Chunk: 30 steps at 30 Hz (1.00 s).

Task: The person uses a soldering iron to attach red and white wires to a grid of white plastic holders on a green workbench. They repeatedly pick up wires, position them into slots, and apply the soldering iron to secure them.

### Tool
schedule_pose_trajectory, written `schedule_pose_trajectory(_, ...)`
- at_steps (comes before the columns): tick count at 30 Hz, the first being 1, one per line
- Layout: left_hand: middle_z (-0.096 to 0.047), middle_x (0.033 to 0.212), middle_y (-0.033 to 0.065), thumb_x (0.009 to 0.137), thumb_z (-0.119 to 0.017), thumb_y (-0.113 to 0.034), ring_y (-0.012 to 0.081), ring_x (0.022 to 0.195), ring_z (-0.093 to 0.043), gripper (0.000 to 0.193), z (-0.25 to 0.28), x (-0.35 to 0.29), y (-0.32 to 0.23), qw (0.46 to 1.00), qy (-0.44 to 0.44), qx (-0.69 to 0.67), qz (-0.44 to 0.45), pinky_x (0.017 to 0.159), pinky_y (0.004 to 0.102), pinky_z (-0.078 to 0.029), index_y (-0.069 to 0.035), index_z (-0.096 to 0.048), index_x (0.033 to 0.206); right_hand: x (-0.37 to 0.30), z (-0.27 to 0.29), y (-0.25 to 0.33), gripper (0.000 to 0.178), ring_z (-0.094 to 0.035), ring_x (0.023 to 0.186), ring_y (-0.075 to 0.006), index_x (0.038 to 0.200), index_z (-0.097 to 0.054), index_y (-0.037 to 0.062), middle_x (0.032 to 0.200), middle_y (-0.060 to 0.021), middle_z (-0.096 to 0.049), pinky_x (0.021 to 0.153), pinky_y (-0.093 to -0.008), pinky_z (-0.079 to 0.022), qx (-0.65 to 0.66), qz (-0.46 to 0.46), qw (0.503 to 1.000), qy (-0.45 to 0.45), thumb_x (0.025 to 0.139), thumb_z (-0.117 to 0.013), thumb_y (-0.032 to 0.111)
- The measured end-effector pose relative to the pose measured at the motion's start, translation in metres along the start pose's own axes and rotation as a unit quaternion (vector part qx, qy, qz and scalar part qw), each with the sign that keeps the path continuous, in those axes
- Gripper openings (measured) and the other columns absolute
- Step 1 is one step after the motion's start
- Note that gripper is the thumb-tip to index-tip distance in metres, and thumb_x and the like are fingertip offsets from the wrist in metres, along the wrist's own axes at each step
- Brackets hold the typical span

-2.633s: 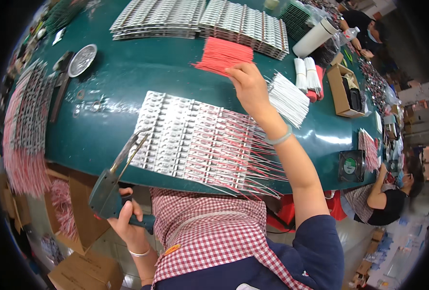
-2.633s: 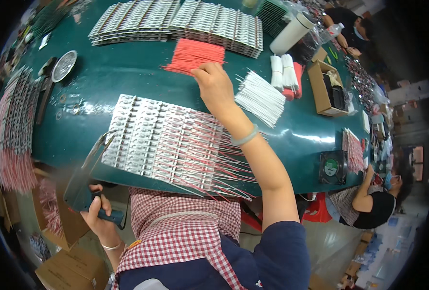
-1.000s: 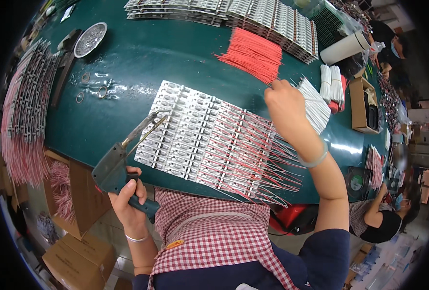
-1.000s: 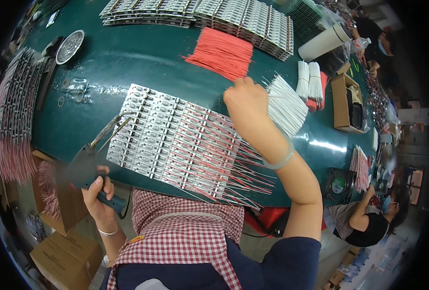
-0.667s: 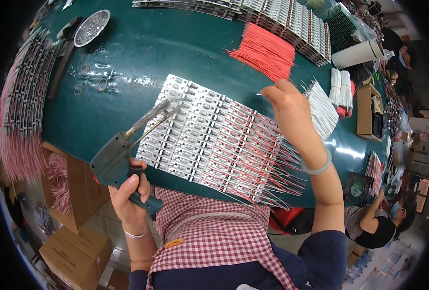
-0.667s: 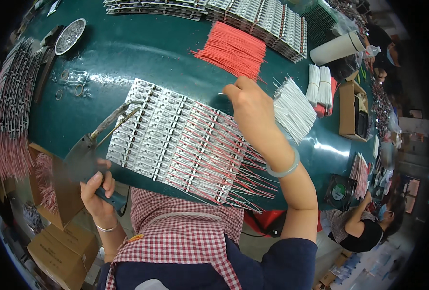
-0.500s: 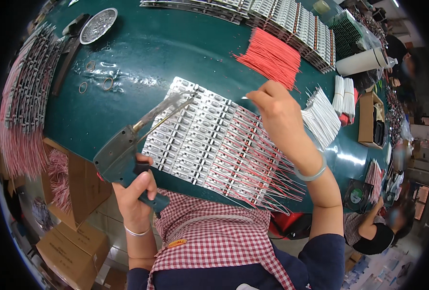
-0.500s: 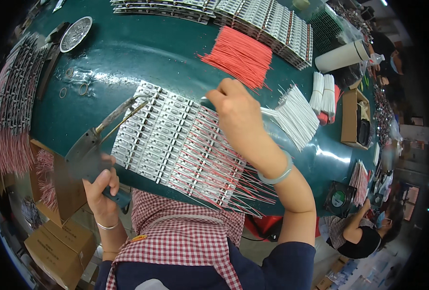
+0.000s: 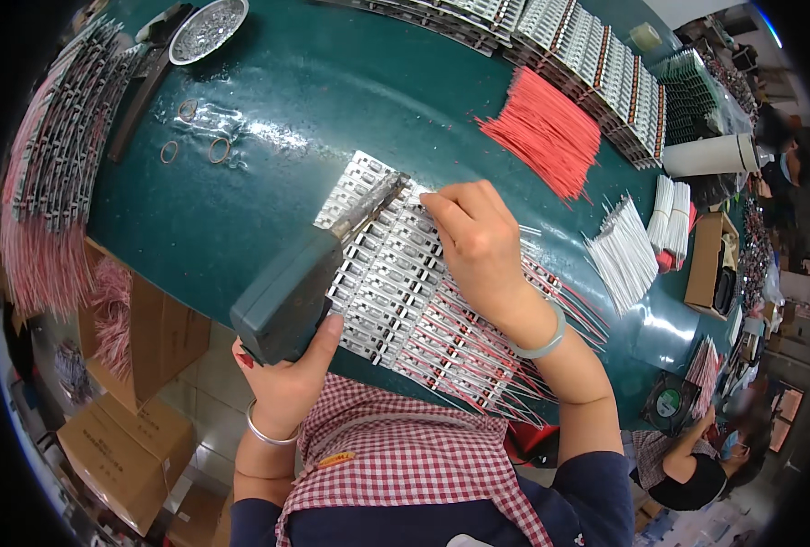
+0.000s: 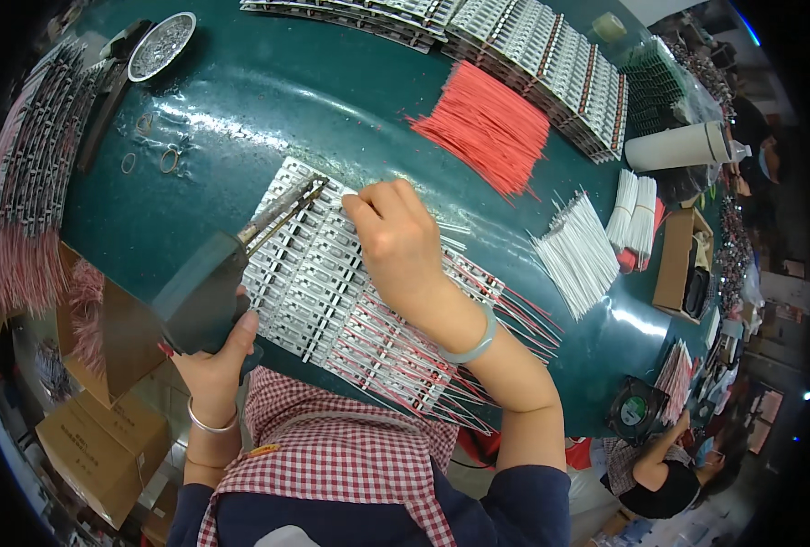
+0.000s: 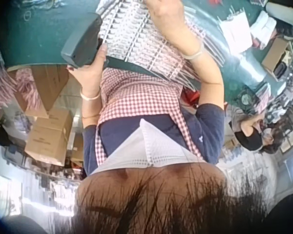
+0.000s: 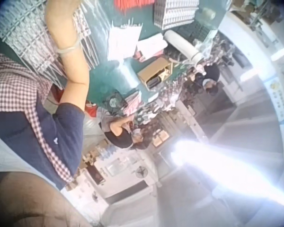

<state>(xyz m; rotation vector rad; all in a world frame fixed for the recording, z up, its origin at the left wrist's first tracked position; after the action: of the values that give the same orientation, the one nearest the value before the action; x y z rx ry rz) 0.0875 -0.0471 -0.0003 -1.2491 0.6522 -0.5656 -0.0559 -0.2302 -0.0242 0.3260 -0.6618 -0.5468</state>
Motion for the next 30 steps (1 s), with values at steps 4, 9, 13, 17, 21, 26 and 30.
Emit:
schedule_pose_trajectory(4,-0.071,0.094,0.0081,0.077,-0.08,0.0,0.0128,0.073,-0.064,0.028,-0.003,0.001,-0.006,0.996,0.021,0.073,-0.054,0.064,0.0261,-0.052,0.002,-0.068,0.103,-0.002,-0.001,0.001,0.024,-0.061,0.079,-0.0256,0.094,-0.07,0.0022,0.088,-0.0084,-0.064,0.066,-0.036,-0.051,-0.002,-0.009,1.0,0.005,0.072,-0.071,-0.006)
schedule_pose_trajectory(9,-0.071,0.082,0.0098,0.077,-0.079,-0.001,0.0137,0.071,-0.067,0.02,-0.009,0.004,-0.01,0.981,0.027,0.138,-0.132,0.062,0.0261,-0.051,0.004,-0.069,0.094,-0.003,-0.006,-0.003,0.028,-0.058,0.084,-0.0273,0.097,-0.067,-0.001,0.092,-0.0113,-0.061,0.07,-0.0353,-0.051,-0.002,0.005,1.0,0.018,0.069,-0.063,-0.005)
schedule_pose_trajectory(13,-0.07,0.084,0.0104,0.077,-0.077,0.001,0.0145,0.069,-0.067,0.019,-0.013,0.007,-0.017,0.974,0.045,0.156,-0.159,0.06,0.0266,-0.051,0.004,-0.068,0.093,-0.002,-0.005,-0.001,0.029,-0.057,0.084,-0.0274,0.096,-0.067,-0.0022,0.092,-0.012,-0.06,0.07,-0.0349,-0.051,-0.011,0.01,1.0,0.024,0.068,-0.063,-0.005)
schedule_pose_trajectory(17,-0.068,0.085,0.0103,0.077,-0.076,0.002,0.0151,0.069,-0.066,0.019,-0.013,0.006,-0.014,0.986,0.04,0.118,-0.114,0.06,0.0265,-0.05,0.005,-0.068,0.094,0.0,-0.005,0.001,0.029,-0.057,0.084,-0.0273,0.096,-0.067,-0.0028,0.092,-0.012,-0.06,0.07,-0.0346,-0.051,-0.006,0.017,1.0,0.024,0.068,-0.062,-0.006)
schedule_pose_trajectory(21,-0.067,0.084,0.0096,0.076,-0.075,0.003,0.0147,0.067,-0.064,0.019,-0.015,0.007,-0.013,0.979,0.06,0.147,-0.125,0.059,0.0265,-0.049,0.005,-0.068,0.094,0.0,-0.004,0.001,0.029,-0.057,0.085,-0.0272,0.096,-0.067,-0.0029,0.093,-0.0121,-0.06,0.07,-0.0344,-0.051,-0.008,0.017,0.999,0.027,0.068,-0.062,-0.006)
schedule_pose_trajectory(26,-0.065,0.079,0.0086,0.076,-0.075,0.004,0.014,0.064,-0.061,0.016,-0.017,0.007,-0.011,0.982,0.058,0.144,-0.106,0.058,0.0267,-0.047,0.003,-0.066,0.089,0.0,-0.005,0.001,0.028,-0.057,0.085,-0.0272,0.095,-0.066,-0.0027,0.093,-0.0121,-0.059,0.07,-0.0345,-0.051,-0.008,0.016,0.999,0.027,0.068,-0.062,-0.006)
schedule_pose_trajectory(30,-0.062,0.076,0.0081,0.075,-0.075,0.004,0.0151,0.062,-0.06,0.013,-0.02,0.006,-0.018,0.969,0.055,0.189,-0.147,0.057,0.0267,-0.047,0.002,-0.064,0.084,0.001,-0.004,0.002,0.028,-0.056,0.085,-0.0272,0.095,-0.066,-0.0027,0.093,-0.0119,-0.059,0.069,-0.0347,-0.051,-0.011,0.016,0.999,0.029,0.068,-0.062,-0.006)
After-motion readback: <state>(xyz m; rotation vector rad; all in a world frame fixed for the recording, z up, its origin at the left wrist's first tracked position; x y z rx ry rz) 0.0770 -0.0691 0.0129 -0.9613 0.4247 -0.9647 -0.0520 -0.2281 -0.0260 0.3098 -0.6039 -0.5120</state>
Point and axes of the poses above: each hand's wrist, its own x-axis towards the middle knuckle, its own z-axis out of the back of the hand, y = z × x, the point moved 5 cm from there along x, towards the middle knuckle
